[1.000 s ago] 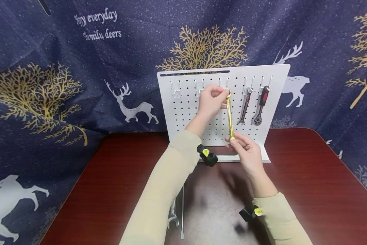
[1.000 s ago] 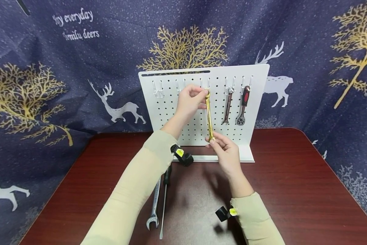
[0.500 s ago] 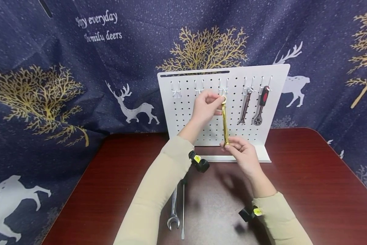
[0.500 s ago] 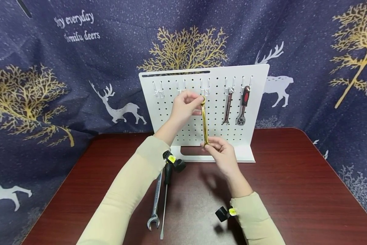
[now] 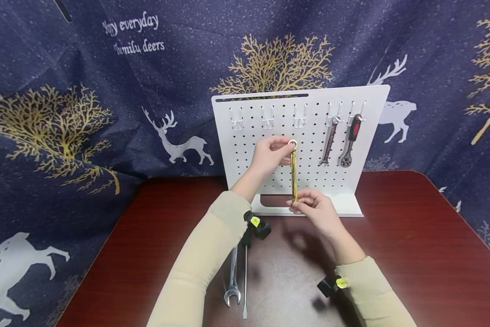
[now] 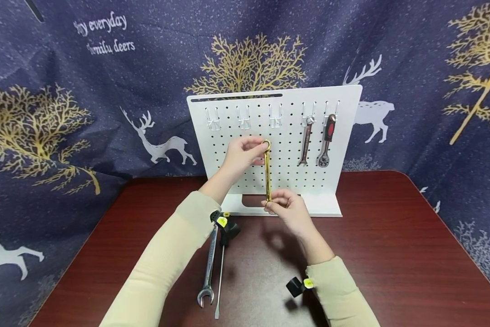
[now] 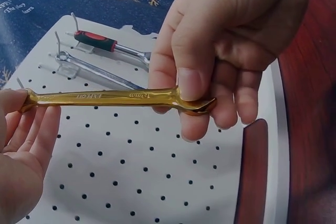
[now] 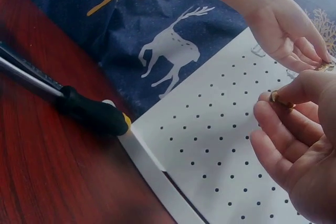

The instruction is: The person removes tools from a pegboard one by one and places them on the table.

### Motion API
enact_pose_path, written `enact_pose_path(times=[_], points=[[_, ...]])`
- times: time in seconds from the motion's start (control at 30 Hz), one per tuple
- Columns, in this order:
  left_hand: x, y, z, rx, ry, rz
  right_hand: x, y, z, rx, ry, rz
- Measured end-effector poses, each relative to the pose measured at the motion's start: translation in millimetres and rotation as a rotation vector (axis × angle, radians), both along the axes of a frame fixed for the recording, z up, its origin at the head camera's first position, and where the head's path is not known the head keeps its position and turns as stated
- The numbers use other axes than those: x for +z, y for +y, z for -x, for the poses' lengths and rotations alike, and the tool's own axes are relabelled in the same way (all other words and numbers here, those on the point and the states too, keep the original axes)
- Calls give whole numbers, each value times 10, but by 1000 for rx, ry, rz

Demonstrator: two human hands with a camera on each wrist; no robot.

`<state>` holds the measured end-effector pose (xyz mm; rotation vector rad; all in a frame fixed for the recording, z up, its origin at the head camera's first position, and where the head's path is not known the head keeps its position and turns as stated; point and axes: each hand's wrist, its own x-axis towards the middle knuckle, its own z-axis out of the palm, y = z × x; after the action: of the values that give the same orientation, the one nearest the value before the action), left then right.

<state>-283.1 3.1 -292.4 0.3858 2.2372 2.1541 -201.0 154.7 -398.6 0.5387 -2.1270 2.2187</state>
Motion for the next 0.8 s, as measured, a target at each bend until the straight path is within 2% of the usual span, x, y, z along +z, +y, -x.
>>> enact_pose_path(times=[0.2, 0.43, 0.8], points=[[-115, -76, -13, -6, -14, -27, -20, -20, -6, 17, -60, -36], [-261, -171, -27, 13, -63, -49, -60, -73, -18, 40, -74, -94], [-418, -315, -103, 29, -91, -72, -103, -235, -54, 83, -116, -150]])
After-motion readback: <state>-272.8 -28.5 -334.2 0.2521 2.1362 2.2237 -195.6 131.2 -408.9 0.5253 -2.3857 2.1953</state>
